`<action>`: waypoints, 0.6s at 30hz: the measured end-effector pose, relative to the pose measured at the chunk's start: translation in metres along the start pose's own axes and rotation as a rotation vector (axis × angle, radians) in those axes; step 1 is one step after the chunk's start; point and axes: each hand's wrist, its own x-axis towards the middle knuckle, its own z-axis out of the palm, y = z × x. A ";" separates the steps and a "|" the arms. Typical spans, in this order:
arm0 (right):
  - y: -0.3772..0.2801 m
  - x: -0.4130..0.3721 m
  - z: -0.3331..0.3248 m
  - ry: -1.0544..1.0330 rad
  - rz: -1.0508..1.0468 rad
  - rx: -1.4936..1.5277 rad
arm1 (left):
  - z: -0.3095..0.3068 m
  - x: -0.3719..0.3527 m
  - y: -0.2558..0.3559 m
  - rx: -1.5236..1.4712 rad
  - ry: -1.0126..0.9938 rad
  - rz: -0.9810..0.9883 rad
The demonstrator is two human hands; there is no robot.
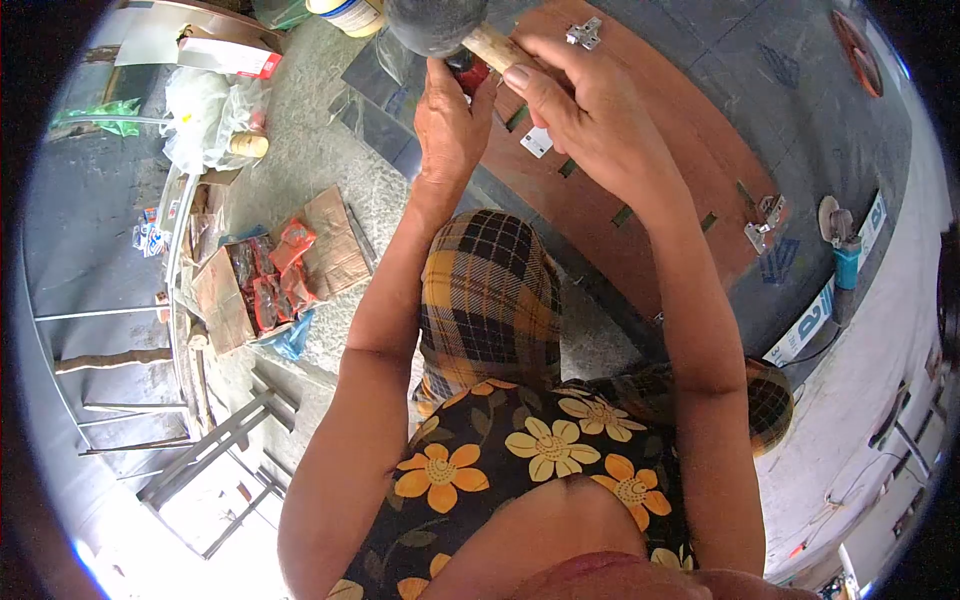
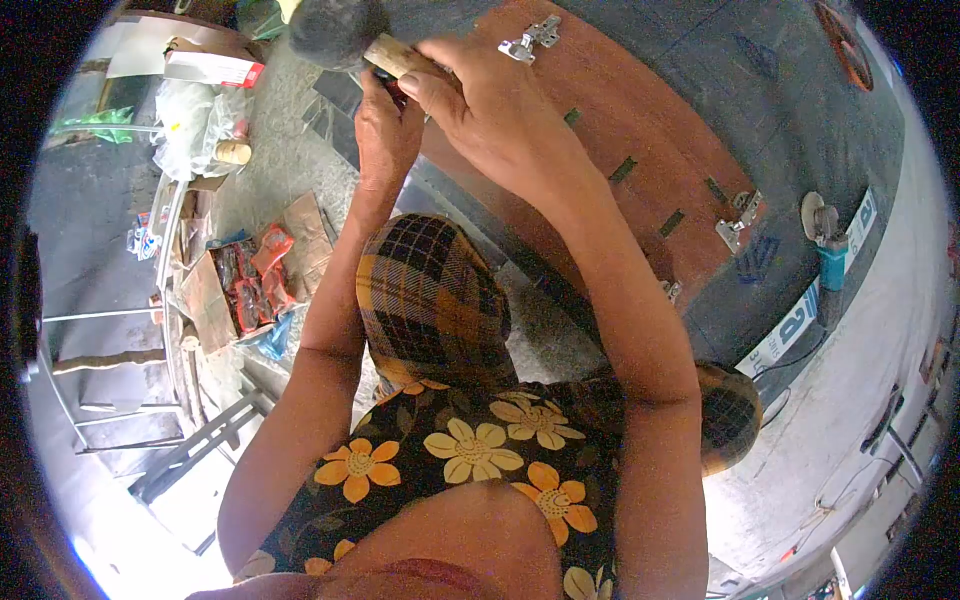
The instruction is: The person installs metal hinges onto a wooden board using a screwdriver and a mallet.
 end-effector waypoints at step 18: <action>0.002 -0.003 0.005 0.023 0.033 -0.009 | -0.003 0.000 0.001 0.064 -0.011 0.038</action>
